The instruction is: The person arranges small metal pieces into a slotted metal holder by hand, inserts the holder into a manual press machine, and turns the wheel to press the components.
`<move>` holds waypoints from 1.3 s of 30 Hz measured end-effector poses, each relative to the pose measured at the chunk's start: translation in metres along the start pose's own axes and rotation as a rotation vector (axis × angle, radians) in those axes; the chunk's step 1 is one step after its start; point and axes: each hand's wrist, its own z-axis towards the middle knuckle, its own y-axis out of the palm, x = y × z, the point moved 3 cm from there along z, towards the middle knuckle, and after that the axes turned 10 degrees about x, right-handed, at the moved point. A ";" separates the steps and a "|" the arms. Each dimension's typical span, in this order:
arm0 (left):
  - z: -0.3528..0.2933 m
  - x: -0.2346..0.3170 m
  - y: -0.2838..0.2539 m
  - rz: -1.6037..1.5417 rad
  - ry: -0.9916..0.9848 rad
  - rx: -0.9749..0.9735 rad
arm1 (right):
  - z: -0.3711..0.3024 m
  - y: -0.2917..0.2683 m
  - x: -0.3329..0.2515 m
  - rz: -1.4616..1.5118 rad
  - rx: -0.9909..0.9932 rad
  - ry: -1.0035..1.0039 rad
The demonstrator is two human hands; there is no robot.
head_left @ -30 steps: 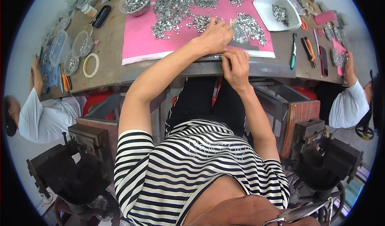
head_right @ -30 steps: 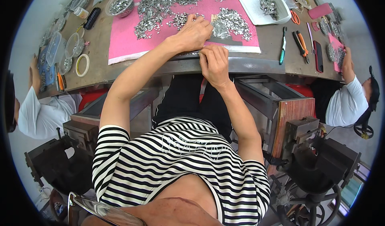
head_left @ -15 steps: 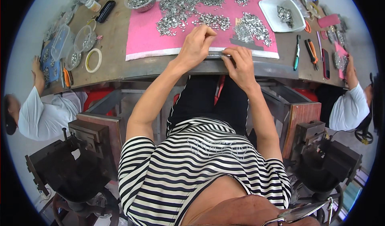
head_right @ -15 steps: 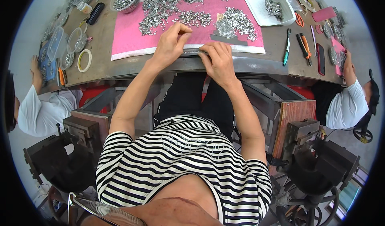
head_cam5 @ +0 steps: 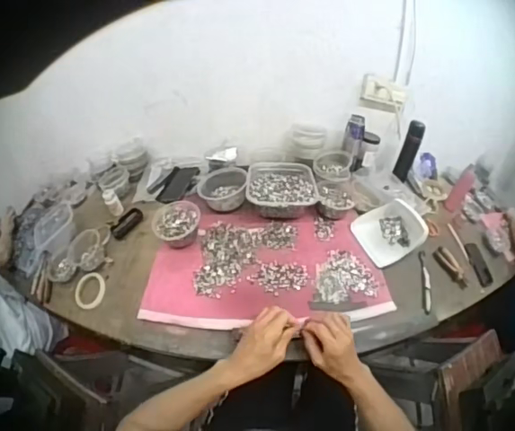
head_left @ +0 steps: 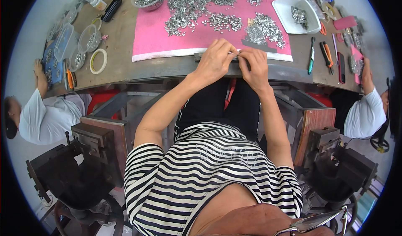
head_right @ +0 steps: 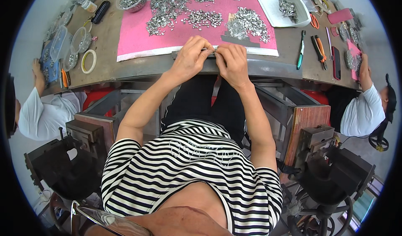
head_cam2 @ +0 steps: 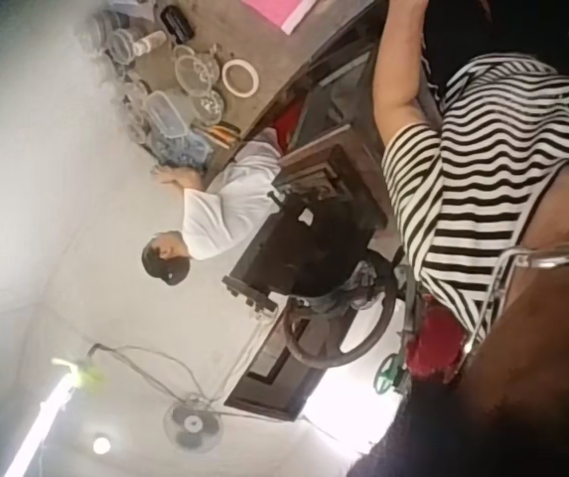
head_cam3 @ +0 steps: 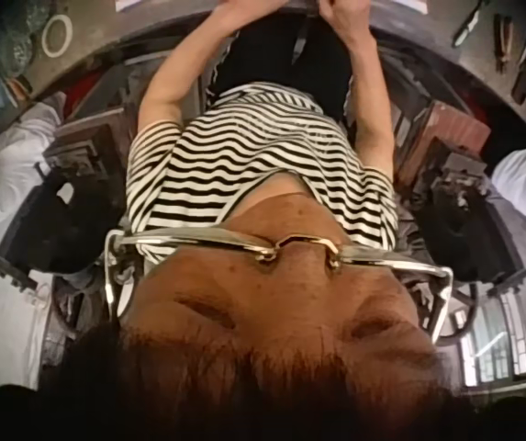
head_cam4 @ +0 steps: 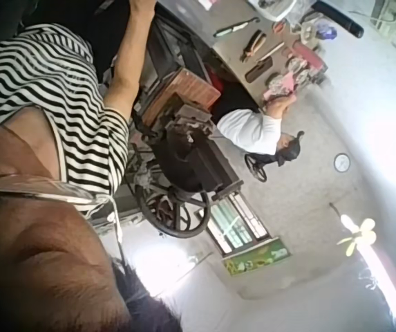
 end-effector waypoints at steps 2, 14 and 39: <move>0.000 0.002 0.002 0.025 0.046 0.020 | 0.000 0.000 -0.003 -0.086 0.041 -0.119; -0.002 0.011 0.004 0.254 0.189 0.008 | -0.003 -0.001 0.006 0.073 0.098 0.072; 0.089 -0.140 -0.080 0.484 0.007 0.187 | 0.123 0.146 0.040 -0.146 -0.282 -0.041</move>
